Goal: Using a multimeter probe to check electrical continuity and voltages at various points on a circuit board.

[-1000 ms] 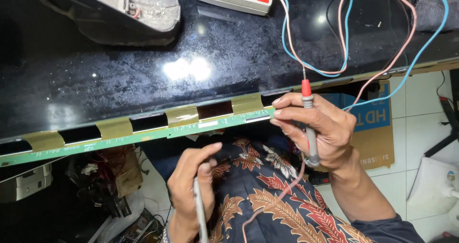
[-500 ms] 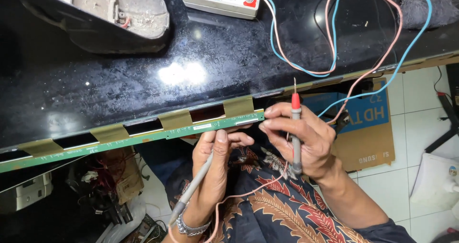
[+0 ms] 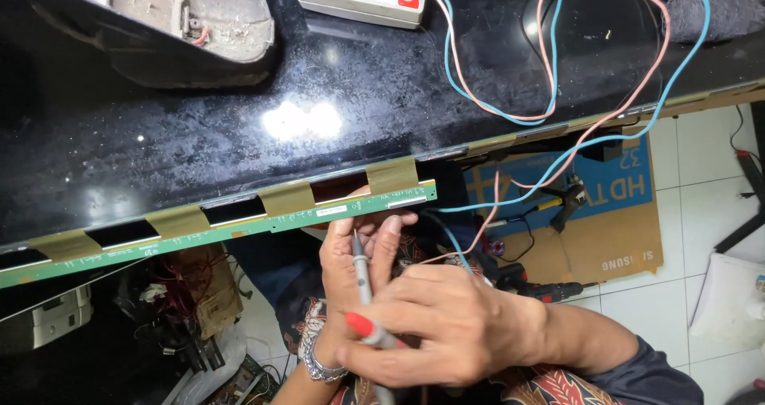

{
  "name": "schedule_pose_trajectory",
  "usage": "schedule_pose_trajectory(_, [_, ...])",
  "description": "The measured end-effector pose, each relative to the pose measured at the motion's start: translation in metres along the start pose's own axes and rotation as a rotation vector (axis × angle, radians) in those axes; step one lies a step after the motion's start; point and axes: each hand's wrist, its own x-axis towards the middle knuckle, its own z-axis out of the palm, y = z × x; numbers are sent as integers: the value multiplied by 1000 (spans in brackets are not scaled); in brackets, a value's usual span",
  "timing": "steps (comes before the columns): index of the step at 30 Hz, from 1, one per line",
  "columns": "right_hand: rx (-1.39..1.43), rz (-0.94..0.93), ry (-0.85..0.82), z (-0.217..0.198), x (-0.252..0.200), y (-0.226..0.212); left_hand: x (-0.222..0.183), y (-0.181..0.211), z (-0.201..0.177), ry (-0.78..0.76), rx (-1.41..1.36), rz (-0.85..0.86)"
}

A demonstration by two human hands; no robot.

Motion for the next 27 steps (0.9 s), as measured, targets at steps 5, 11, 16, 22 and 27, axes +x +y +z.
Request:
schedule_pose_trajectory(5, [32, 73, 65, -33, -52, -11, 5, 20, 0, -83, -93, -21])
schedule_pose_trajectory(11, [-102, -23, 94, -3, -77, 7, 3, 24, -1, -40, -369, -238])
schedule_pose_trajectory(16, [-23, -60, 49, 7, -62, 9, 2, 28, -2, -35, -377, -236])
schedule_pose_trajectory(22, [-24, -50, 38, 10, -59, 17, 2, 25, -6, -10, -374, -240])
schedule_pose_trajectory(27, [30, -19, 17, 12, -62, 18, 1, 23, -9, -20, -357, -180])
